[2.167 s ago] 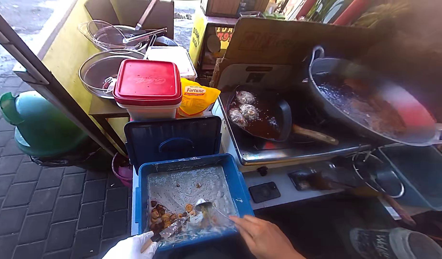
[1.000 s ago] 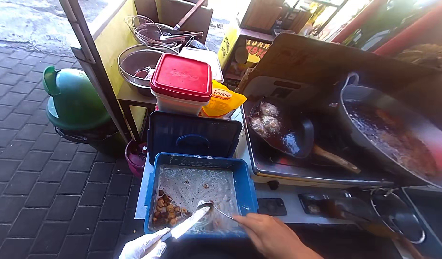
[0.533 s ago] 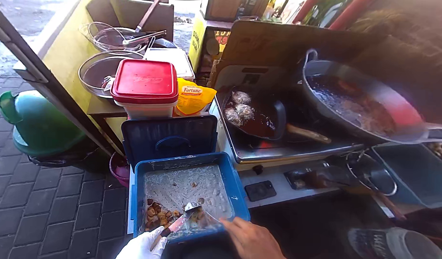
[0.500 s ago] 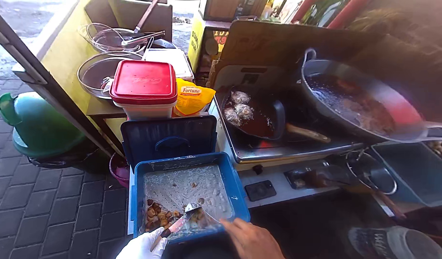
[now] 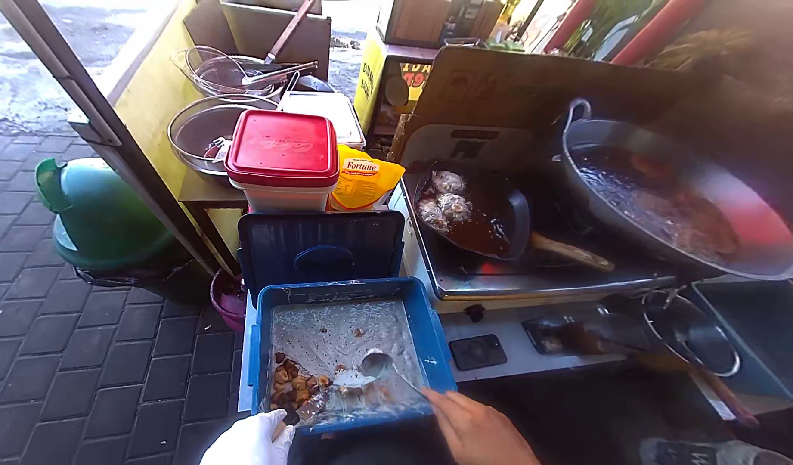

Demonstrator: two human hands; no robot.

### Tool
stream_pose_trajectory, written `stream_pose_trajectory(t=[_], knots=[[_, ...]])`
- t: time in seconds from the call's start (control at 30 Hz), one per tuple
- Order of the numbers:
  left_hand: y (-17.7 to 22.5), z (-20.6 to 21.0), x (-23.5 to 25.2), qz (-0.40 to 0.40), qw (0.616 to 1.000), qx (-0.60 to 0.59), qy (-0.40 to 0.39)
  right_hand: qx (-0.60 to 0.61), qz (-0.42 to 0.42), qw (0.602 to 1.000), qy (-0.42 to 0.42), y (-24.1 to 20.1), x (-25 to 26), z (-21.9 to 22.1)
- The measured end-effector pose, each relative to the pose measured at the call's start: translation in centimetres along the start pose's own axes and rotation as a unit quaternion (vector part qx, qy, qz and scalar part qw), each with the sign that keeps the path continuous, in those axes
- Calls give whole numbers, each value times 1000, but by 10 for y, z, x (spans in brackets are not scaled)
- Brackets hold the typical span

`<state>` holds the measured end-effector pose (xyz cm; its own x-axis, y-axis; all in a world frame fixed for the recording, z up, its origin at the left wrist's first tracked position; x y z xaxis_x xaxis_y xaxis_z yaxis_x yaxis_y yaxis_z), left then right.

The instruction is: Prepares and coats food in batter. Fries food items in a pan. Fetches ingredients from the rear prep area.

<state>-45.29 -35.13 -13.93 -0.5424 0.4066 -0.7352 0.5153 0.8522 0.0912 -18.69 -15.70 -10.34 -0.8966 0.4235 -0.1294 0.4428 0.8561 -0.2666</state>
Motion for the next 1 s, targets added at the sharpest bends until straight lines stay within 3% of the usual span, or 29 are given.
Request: stream_pose_trajectory(t=[0.1, 0.17, 0.43, 0.63, 0.8, 1.0], knots=[[8, 2, -5, -6, 1000, 29, -5, -48, 94, 974, -200, -6, 23, 7], [12, 3, -9, -3, 999, 43, -9, -83, 122, 948, -282, -19, 38, 12], [-7, -7, -22, -5, 1000, 28, 2, -92, 87, 910, -394, -67, 77, 40], [-41, -26, -45, -21, 982, -163, 95, -103, -43, 921, -373, -80, 77, 52], [-48, 1, -29, -17, 958, -264, 106, -128, -217, 927, -278, -78, 69, 51], [-60, 5, -21, -15, 893, -420, 163, -75, -274, 908, -309, -60, 67, 41]])
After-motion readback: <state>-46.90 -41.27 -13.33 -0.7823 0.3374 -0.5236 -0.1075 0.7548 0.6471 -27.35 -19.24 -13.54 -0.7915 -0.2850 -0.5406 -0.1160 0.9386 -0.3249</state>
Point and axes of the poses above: each hand's wrist, its own x-axis towards the middle knuckle, its own z-axis out of the palm, y = z × x, the point moved 9 cm from there along x, towards the middle knuckle, and after that the axes turned 14 degrees about -z, right-handed, at the moved point
